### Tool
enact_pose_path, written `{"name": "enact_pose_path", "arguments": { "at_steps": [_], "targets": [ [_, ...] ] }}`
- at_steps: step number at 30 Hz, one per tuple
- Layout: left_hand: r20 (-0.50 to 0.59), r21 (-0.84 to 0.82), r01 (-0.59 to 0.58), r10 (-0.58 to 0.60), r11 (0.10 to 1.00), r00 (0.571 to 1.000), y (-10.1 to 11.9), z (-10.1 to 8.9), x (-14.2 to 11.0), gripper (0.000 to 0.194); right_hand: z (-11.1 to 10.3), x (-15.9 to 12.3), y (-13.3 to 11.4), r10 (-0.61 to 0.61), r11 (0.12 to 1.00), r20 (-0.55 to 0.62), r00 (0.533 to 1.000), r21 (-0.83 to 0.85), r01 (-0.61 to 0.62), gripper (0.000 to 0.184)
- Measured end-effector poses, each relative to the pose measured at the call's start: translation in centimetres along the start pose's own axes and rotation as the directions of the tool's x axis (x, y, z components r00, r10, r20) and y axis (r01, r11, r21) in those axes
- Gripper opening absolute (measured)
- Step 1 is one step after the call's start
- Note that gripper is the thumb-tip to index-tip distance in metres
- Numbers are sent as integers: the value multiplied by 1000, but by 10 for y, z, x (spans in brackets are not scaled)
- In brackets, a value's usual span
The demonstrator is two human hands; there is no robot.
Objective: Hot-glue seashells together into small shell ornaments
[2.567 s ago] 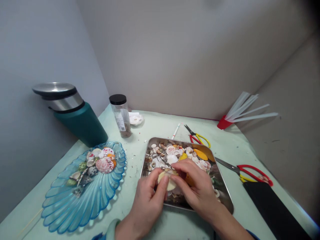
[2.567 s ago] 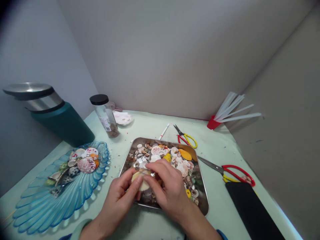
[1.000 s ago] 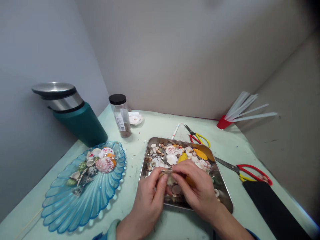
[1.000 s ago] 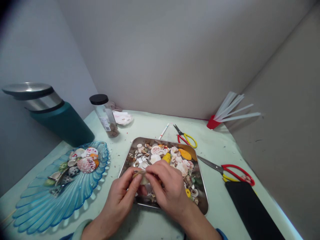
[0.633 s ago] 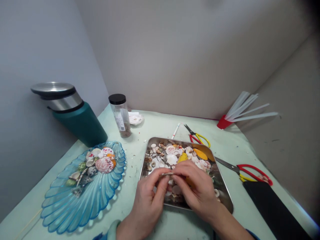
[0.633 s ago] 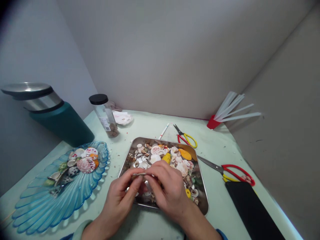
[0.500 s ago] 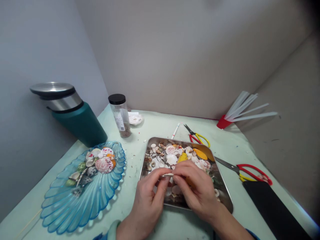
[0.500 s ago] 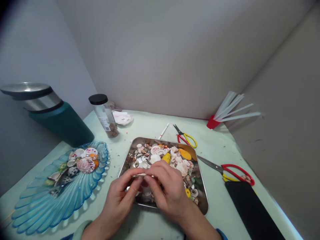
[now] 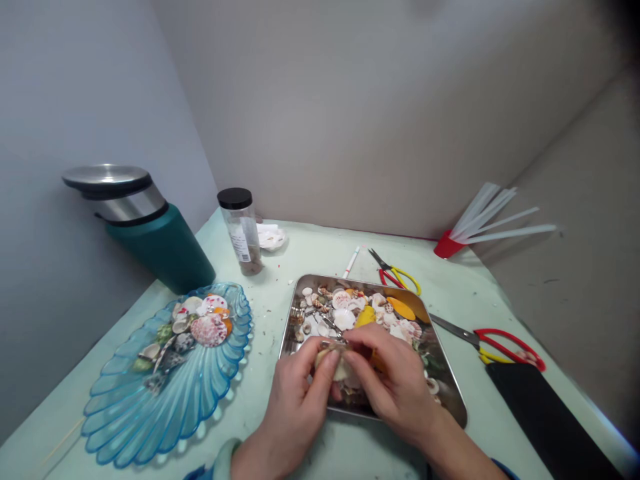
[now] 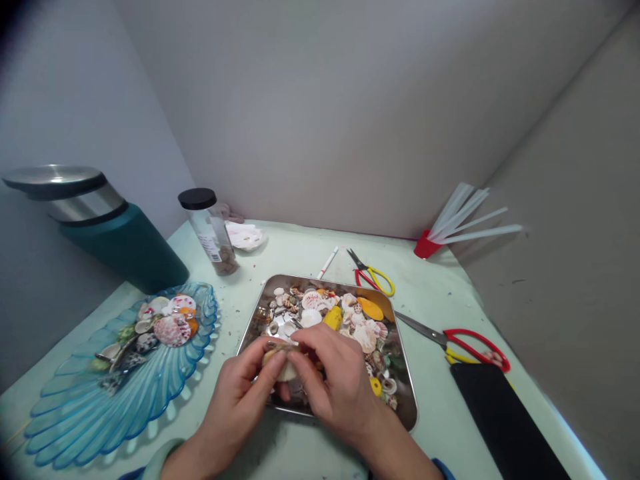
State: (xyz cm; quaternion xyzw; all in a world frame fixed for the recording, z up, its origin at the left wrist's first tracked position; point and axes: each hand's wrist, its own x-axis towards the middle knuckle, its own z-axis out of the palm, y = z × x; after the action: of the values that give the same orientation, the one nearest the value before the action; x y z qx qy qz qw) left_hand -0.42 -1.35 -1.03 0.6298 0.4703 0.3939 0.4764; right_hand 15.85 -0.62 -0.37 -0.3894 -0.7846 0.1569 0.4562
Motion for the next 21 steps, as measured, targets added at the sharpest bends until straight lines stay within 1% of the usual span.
{"name": "enact_pose_path", "arguments": {
  "at_steps": [2,5,10,15,21],
  "targets": [
    [-19,1,28,-28,1000,999,-2,0,0,26,1,-1,1,-10,1000,-6,1000,-10,9,20],
    [-14,-25,50,-50,998,999,-6,2,0,26,2,0,2,-25,1000,7,1000,7,25,23],
    [10,-9,32,-32,999,999,-8,2,-1,23,2,1,3,-17,1000,-4,1000,13,17,22],
    [2,35,3,-3,999,1000,-4,2,-2,16,2,1,3,-1,1000,-9,1000,0,1,25],
    [16,2,26,-26,1000,1000,-2,1,-1,22,3,1,5,-78,997,-27,997,-14,78,29]
  ]
}}
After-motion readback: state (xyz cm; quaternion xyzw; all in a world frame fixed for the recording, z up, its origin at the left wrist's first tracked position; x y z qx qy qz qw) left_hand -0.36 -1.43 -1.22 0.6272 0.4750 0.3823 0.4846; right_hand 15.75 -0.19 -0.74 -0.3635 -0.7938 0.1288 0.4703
